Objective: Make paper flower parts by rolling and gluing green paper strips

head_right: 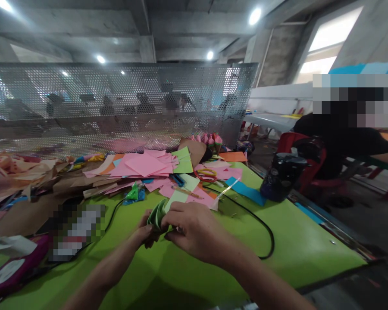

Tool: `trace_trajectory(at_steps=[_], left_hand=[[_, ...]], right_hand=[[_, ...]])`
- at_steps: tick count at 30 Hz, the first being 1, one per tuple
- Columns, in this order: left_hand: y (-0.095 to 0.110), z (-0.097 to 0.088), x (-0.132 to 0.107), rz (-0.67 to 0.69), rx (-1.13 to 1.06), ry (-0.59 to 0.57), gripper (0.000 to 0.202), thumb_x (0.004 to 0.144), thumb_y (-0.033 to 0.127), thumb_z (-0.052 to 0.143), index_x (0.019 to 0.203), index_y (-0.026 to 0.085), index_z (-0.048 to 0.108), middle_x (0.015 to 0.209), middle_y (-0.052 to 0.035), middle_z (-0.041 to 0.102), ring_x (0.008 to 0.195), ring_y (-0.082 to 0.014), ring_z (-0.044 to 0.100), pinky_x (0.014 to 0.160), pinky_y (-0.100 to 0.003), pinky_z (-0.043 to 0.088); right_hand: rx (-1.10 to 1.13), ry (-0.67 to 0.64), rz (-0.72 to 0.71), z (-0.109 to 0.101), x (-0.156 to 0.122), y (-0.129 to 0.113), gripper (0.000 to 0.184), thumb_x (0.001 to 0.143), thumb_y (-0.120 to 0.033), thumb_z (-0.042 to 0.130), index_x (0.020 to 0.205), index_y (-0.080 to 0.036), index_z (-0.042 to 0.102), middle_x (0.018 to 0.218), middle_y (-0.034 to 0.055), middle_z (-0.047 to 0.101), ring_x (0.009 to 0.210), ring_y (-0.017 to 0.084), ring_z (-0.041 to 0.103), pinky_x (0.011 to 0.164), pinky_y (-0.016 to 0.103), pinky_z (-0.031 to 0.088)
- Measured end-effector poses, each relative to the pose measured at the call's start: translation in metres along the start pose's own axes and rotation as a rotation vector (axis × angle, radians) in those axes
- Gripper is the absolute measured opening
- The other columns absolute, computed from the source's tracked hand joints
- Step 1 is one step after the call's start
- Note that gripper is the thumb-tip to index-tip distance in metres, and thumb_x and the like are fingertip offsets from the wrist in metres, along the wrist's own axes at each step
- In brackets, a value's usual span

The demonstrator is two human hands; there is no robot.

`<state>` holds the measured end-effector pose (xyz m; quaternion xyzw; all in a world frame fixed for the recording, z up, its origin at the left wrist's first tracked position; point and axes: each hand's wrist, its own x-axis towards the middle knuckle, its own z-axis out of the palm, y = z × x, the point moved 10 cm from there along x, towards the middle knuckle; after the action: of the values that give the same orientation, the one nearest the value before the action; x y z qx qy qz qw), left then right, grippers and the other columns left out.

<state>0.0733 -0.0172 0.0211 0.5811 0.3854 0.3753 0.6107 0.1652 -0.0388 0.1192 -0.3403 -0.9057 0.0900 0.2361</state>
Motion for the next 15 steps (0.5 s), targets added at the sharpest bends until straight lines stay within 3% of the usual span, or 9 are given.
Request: trace_trajectory(at_steps=[7,15], left_hand=[[0.0036,0.0029,-0.0012,0.037,0.029,-0.020,0.027,0.088,0.046,0.048,0.101,0.023,0.054,0.077,0.0029,0.048,0.071,-0.0149,0.042,0.067,-0.025,0.036],[0.0053,0.0045,-0.0025,0.034,0.027,-0.024,0.029,0.088,0.047,0.048,0.104,0.024,0.054,0.077,0.0025,0.048,0.071,-0.0151,0.041,0.068,-0.027,0.036]], right_hand=[[0.003,-0.021,0.006,0.0020,-0.0021,0.0009,0.011,0.084,-0.009,0.063,0.083,-0.019,0.065,0.083,0.0010,0.062,0.076,0.015,0.057,0.065,0.025,0.035],[-0.019,-0.018,0.002,0.0040,-0.0037,0.0022,0.010,0.084,-0.009,0.063,0.082,-0.019,0.064,0.083,0.0009,0.062,0.075,0.015,0.057,0.065,0.026,0.035]])
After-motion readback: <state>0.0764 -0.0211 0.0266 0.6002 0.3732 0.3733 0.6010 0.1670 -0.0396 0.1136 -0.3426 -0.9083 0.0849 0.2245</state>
